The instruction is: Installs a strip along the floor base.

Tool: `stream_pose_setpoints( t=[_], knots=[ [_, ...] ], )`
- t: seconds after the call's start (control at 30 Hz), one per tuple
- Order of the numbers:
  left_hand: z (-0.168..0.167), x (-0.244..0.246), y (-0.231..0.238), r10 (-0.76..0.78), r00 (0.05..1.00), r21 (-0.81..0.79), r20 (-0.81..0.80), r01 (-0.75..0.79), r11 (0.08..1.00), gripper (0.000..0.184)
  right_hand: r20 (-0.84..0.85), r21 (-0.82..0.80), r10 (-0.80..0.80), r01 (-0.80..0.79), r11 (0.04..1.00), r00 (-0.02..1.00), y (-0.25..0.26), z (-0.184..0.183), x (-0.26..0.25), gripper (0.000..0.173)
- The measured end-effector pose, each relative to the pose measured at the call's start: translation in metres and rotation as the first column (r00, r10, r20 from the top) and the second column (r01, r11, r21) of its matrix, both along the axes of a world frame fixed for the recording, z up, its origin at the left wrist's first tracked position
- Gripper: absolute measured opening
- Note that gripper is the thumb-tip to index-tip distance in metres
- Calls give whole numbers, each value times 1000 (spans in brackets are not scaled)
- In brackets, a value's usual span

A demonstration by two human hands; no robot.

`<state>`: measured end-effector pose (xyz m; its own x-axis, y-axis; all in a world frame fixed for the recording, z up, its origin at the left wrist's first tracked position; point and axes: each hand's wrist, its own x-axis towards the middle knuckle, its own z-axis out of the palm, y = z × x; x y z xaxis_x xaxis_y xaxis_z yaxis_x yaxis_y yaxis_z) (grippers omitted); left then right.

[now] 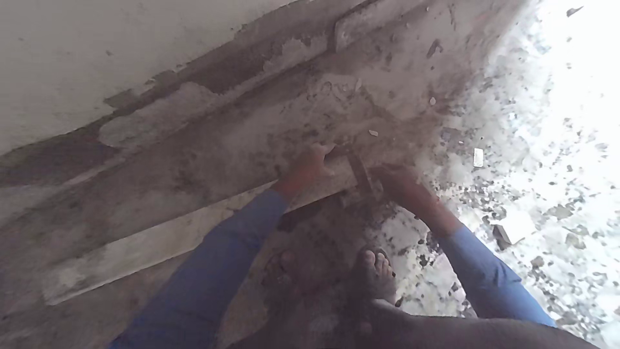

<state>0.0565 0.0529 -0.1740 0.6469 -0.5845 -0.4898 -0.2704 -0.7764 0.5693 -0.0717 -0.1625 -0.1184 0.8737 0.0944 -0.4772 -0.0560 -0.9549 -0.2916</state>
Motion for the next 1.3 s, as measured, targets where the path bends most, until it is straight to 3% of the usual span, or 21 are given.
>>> stream_pose_setpoints(
  t=[0.07,0.13,0.27,0.37,0.57,0.73,0.9,1.0,1.1,1.2,1.3],
  knots=[
    [-8,4,0,-10,1000,-9,4,10,1000,81,212,67,-69,55,996,975,-8,-8,-1,25],
    [-9,3,2,-18,1000,-16,24,18,1000,81,305,99,-109,82,992,946,-15,-25,1,24],
    [10,-1,1,-8,1000,-12,0,8,1000,79,249,110,-133,109,988,959,-13,-38,5,28],
    [3,-1,-3,13,1000,30,-14,-12,999,81,346,155,-150,101,983,926,-7,-43,7,25],
    [-2,4,-3,-8,1000,53,-6,8,999,85,162,79,-128,117,990,978,-7,-52,18,34],
    [-2,2,-4,7,1000,32,-24,-6,999,84,328,95,-95,68,993,940,-7,-51,16,25],
    [8,-6,5,5,1000,-58,21,-4,998,79,-20,90,-167,169,982,986,0,-14,-15,31],
    [6,4,-2,-29,999,60,-25,31,998,83,-207,1,9,-9,1000,978,-10,-5,-54,30],
    [-8,7,-2,-49,999,46,12,48,998,85,0,154,-63,62,986,998,-23,-10,-85,19],
    [-6,0,3,-33,998,-59,59,36,998,80,56,157,-180,170,973,982,-28,-15,-96,22],
    [-5,4,4,-81,995,-2,50,82,997,81,55,137,-198,189,972,979,-25,-21,-102,25]
  ],
)
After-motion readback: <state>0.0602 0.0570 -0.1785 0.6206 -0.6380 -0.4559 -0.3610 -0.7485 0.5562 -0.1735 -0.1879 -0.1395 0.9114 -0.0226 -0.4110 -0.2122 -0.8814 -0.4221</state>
